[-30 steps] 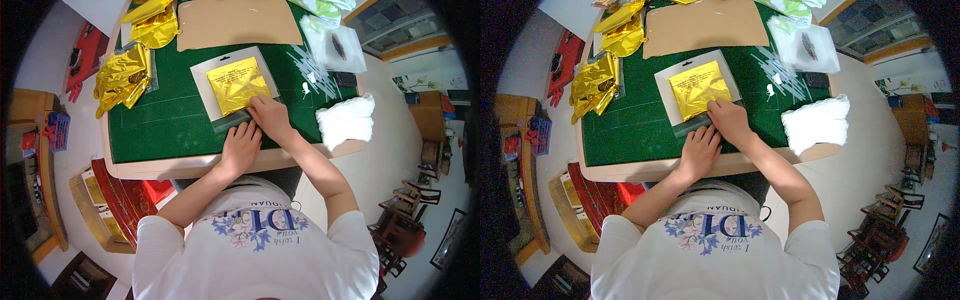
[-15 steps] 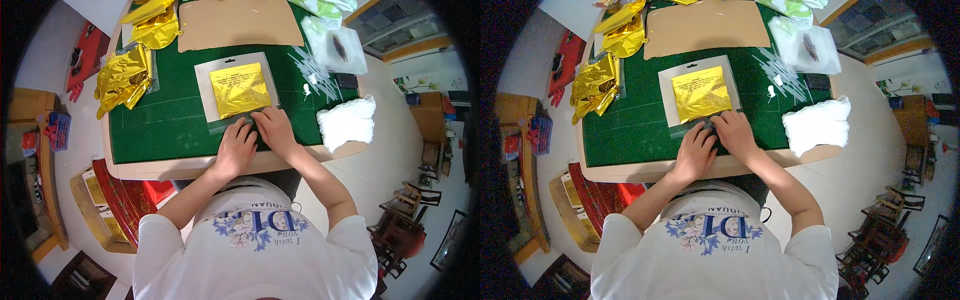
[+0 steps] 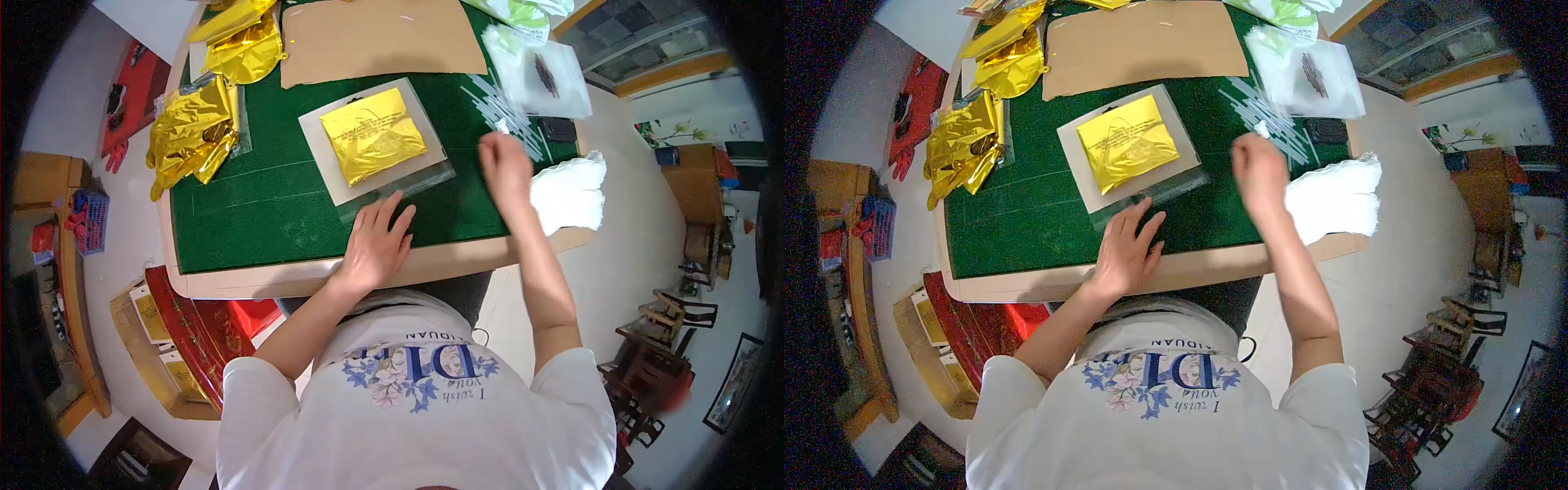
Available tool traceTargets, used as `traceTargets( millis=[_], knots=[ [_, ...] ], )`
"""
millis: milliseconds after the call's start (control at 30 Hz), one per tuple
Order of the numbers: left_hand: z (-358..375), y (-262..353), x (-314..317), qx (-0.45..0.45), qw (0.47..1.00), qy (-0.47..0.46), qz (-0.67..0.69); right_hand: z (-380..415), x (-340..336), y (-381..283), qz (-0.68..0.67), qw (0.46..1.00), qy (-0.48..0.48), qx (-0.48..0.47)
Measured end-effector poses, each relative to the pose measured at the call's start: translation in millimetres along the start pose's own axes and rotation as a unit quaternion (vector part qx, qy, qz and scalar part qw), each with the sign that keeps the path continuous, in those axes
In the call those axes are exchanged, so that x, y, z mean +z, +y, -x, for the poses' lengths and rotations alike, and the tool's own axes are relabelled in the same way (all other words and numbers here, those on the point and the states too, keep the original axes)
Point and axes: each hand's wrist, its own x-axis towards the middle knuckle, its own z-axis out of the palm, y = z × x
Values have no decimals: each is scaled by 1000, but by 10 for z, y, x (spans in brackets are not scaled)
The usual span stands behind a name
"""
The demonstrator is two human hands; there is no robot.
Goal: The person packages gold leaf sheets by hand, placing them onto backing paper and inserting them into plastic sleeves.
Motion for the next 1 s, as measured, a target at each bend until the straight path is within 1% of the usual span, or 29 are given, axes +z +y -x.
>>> traceTargets(
  millis=[33,100,133,200,233,300,333,400,433,500,533,667,733,767,833,900,967,1000],
  knots=[
    [-16,-16,-11,-1,1000,2,-1,-35,-77,162,-12,999,-16,48],
    [-69,-74,-21,6,999,36,-19,-70,-203,243,-36,994,-45,97],
    [-112,-120,-27,4,999,36,-19,-54,-199,217,-37,994,-46,97],
    [-241,-244,-54,-30,995,75,-55,-4,-160,92,-59,997,-52,-1],
    [-306,-277,-78,-29,995,75,-56,11,-172,-45,-67,996,-55,-19],
    [-405,-333,-139,-9,991,62,-118,48,-99,-144,-71,993,-63,-74],
    [-387,-404,-102,-2,993,15,-118,69,-65,-207,-72,993,-61,-75],
    [-313,-473,-38,9,992,8,-129,115,-14,-305,-63,984,-140,-92],
    [-297,-484,-32,18,990,1,-139,153,31,-294,-63,984,-138,-91],
    [-281,-495,-24,22,990,2,-137,251,123,-253,-28,974,-185,-131],
    [-274,-495,-25,22,991,4,-135,257,110,-275,-38,973,-192,-123],
    [-312,-479,-74,16,993,-2,-121,207,11,-258,-61,976,-183,-97],
    [-511,-546,-53,9,997,42,-66,136,-22,-263,-67,985,-130,-90],
    [-636,-563,-41,9,997,42,-66,109,-15,-240,-67,985,-131,-90],
    [-929,-600,-10,48,988,66,-128,20,-13,-159,-71,991,-94,-56],
    [-979,-759,208,51,986,56,-150,-58,-52,44,-42,998,-25,-29],
    [-984,-812,313,42,984,10,-174,-69,-116,338,5,1000,-9,11],
    [-981,-836,338,41,985,8,-168,-54,-156,483,31,999,-25,37]
  ],
)
